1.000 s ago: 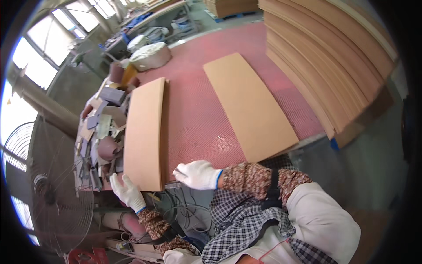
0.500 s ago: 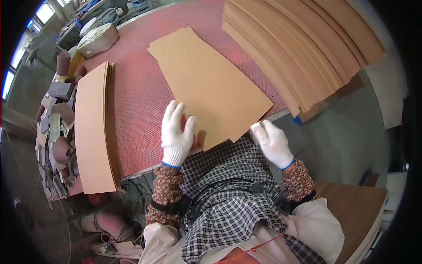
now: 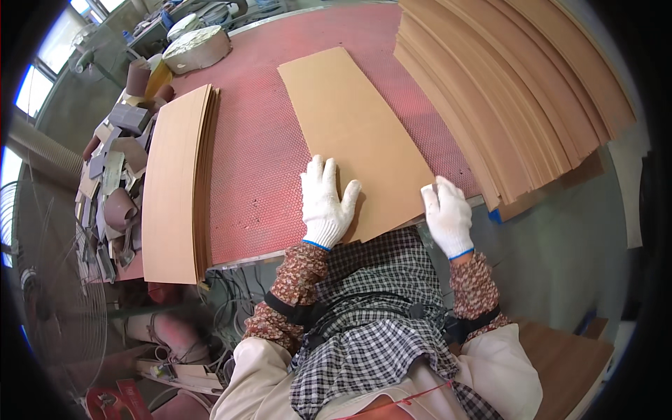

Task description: The person is inspecting and sorting thin wooden boards on a production table.

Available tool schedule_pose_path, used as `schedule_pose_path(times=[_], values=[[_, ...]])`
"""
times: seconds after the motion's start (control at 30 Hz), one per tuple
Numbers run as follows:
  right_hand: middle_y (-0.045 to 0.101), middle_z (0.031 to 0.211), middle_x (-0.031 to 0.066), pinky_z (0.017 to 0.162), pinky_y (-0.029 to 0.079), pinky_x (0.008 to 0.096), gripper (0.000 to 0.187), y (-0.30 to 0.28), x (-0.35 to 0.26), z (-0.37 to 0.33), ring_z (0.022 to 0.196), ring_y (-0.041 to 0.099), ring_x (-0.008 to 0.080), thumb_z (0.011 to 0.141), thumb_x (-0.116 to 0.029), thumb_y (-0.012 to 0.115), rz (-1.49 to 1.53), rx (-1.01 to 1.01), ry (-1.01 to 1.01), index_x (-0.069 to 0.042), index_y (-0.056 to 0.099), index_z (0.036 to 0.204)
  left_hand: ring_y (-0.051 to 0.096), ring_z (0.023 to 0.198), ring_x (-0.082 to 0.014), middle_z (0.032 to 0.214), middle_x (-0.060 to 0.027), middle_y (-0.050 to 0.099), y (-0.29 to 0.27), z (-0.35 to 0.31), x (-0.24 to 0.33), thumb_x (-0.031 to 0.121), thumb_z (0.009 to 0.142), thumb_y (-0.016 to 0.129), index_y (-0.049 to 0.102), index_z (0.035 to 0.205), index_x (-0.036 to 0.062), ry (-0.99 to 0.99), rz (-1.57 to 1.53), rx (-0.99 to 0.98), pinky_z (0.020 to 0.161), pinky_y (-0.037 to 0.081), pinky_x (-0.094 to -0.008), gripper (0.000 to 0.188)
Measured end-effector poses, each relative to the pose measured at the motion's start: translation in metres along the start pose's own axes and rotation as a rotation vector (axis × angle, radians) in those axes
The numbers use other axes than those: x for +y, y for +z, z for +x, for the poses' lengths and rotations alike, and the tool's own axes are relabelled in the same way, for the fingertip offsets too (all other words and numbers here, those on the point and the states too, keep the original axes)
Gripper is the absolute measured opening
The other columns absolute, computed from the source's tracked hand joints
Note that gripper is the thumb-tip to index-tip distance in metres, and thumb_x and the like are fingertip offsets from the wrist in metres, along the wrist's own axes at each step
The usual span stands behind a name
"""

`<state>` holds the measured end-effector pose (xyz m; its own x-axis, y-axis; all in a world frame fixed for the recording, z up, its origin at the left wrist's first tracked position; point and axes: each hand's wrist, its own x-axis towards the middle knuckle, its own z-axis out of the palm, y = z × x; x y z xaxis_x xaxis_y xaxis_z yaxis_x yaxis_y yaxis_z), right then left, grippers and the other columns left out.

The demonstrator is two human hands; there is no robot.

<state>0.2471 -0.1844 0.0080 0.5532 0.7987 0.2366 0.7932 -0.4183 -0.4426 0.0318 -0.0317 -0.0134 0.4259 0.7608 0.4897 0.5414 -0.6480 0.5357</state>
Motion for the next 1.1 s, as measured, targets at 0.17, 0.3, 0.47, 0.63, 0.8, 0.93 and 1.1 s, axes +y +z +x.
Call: schedule_pose_path(times=[0.17, 0.3, 0.47, 0.63, 0.8, 0.93, 1.1], values=[[0.070, 0.135, 0.0188, 0.099, 0.055, 0.0506, 0.033, 0.003, -0.018, -0.012, 0.117, 0.066, 0.0411, 0.106, -0.032, 0.065, 0.005, 0.001, -0.197, -0.001, 0.072, 0.113, 0.053, 0.113, -0.0416, 0.128, -0.0228, 0.051, -0.007, 0.008, 0.002, 0.024, 0.095, 0.073, 0.055, 0.127, -0.0042, -0.052, -0.065, -0.049, 0.100, 0.048, -0.0536, 0.046], [0.075, 0.117, 0.0218, 0.090, 0.057, 0.0522, 0.032, 0.002, -0.009, -0.007, 0.103, 0.071, 0.0419, 0.108, -0.033, 0.063, 0.171, 0.061, -0.160, -0.002, 0.069, 0.113, 0.053, 0.114, -0.0411, 0.132, -0.0225, 0.052, -0.004, 0.005, 0.000, 0.024, 0.092, 0.076, 0.056, 0.129, -0.0040, -0.051, -0.008, -0.073, 0.100, 0.049, -0.0524, 0.050], [0.076, 0.092, 0.0179, 0.068, 0.058, 0.0496, 0.032, -0.015, -0.005, -0.010, 0.078, 0.074, 0.0405, 0.110, -0.037, 0.061, -0.044, -0.087, -0.016, -0.006, 0.067, 0.101, 0.050, 0.131, -0.0469, 0.149, -0.0289, 0.048, 0.002, 0.002, -0.010, 0.027, 0.090, 0.080, 0.056, 0.141, -0.0037, -0.109, 0.045, -0.044, 0.113, 0.044, -0.0560, 0.064], [0.077, 0.090, 0.0175, 0.067, 0.059, 0.0487, 0.030, 0.003, -0.007, -0.016, 0.077, 0.075, 0.0379, 0.110, -0.035, 0.060, -0.042, -0.087, -0.124, -0.007, 0.067, 0.102, 0.040, 0.149, -0.0512, 0.158, -0.0345, 0.043, 0.011, 0.006, -0.024, 0.036, 0.093, 0.079, 0.057, 0.145, -0.0032, -0.113, 0.186, -0.032, 0.125, 0.027, -0.0644, 0.068], [0.074, 0.080, 0.0161, 0.058, 0.058, 0.0482, 0.029, 0.004, -0.007, -0.019, 0.066, 0.073, 0.0367, 0.110, -0.033, 0.061, -0.138, -0.108, -0.210, -0.008, 0.064, 0.097, 0.041, 0.151, -0.0489, 0.160, -0.0327, 0.043, 0.009, 0.005, -0.025, 0.036, 0.095, 0.077, 0.056, 0.147, -0.0033, -0.105, 0.172, -0.052, 0.128, 0.023, -0.0660, 0.068], [0.073, 0.076, 0.0155, 0.055, 0.056, 0.0484, 0.030, -0.011, -0.005, -0.027, 0.063, 0.072, 0.0364, 0.109, -0.034, 0.061, -0.153, -0.087, -0.243, -0.008, 0.062, 0.095, 0.041, 0.150, -0.0476, 0.160, -0.0311, 0.044, -0.003, 0.004, -0.006, 0.033, 0.095, 0.077, 0.052, 0.148, -0.0047, -0.091, 0.155, -0.100, 0.127, 0.024, -0.0656, 0.070], [0.070, 0.067, 0.0142, 0.051, 0.055, 0.0482, 0.029, -0.029, -0.003, -0.025, 0.056, 0.070, 0.0353, 0.109, -0.033, 0.061, -0.200, -0.097, -0.265, -0.009, 0.061, 0.094, 0.047, 0.137, -0.0464, 0.146, -0.0292, 0.048, -0.019, 0.003, 0.023, 0.023, 0.088, 0.080, 0.052, 0.137, -0.0073, 0.011, 0.186, -0.014, 0.117, 0.035, -0.0629, 0.064]])
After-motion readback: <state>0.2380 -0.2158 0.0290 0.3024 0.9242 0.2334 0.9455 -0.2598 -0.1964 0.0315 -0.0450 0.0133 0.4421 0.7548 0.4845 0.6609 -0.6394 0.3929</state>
